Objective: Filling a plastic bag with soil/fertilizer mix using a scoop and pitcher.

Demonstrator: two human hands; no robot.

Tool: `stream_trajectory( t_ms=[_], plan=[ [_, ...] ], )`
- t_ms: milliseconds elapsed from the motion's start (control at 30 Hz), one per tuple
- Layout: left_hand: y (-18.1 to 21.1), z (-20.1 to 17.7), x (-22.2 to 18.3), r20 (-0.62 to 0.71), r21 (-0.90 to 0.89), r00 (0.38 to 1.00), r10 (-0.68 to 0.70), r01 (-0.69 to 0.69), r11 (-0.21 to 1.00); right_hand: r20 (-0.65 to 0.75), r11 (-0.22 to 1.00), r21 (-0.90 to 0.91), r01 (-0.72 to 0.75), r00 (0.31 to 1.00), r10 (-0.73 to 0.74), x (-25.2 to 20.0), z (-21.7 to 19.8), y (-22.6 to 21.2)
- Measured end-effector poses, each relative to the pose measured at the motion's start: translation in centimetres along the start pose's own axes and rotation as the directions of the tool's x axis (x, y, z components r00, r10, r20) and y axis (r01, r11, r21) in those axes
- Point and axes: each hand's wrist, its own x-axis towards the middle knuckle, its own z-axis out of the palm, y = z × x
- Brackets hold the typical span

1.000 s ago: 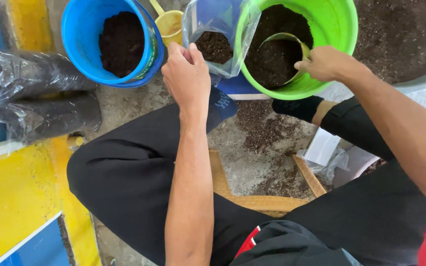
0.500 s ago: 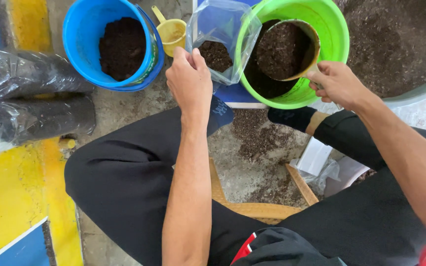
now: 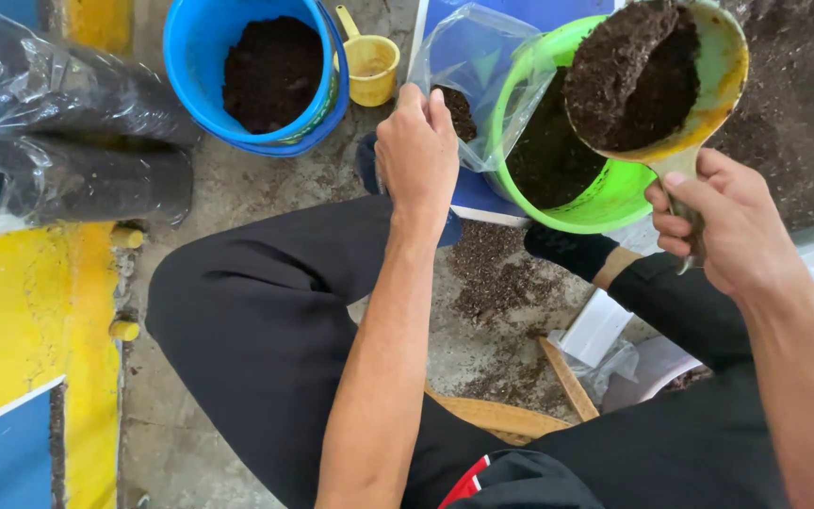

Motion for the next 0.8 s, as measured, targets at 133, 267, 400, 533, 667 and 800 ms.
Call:
stream_trajectory(
  t_ms=[133, 267, 400, 533, 667, 800],
  plan=[
    [0.1, -0.2, 0.0, -0.003, -0.018, 1.000, -0.010, 0.010, 1.000, -0.029, 0.989, -0.128, 0.079, 0.996, -0.084, -0.2, 2.7, -2.4],
    [0.0, -0.3, -0.1, -0.023, -0.047, 1.000, -0.003, 0.001, 0.999, -0.078, 0.930, -0.332, 0.159, 0.978, -0.195, 0.6, 4.5, -3.2],
    [0.2, -0.1, 0.1, -0.018, -0.031, 1.000, -0.014, 0.013, 0.999, -0.105, 0.695, -0.689, 0.206, 0.920, -0.377, 1.1, 6.1, -3.5],
    [0.3, -0.1, 0.0, 0.009, -0.026, 0.999, -0.037, 0.037, 0.999, 0.062, 0.398, -0.854, 0.334, 0.825, -0.561, 2.1, 6.4, -2.0],
    [0.6, -0.4, 0.1, 0.031, -0.064, 0.999, -0.044, 0.046, 0.997, 0.125, 0.256, -0.912, 0.322, 0.810, -0.572, 2.8, 8.3, -1.9],
    [0.4, -0.3, 0.1, 0.006, -0.055, 1.000, -0.030, 0.031, 0.998, 0.166, 0.126, -0.949, 0.288, 0.801, -0.575, 3.4, 9.6, -1.0]
  ],
)
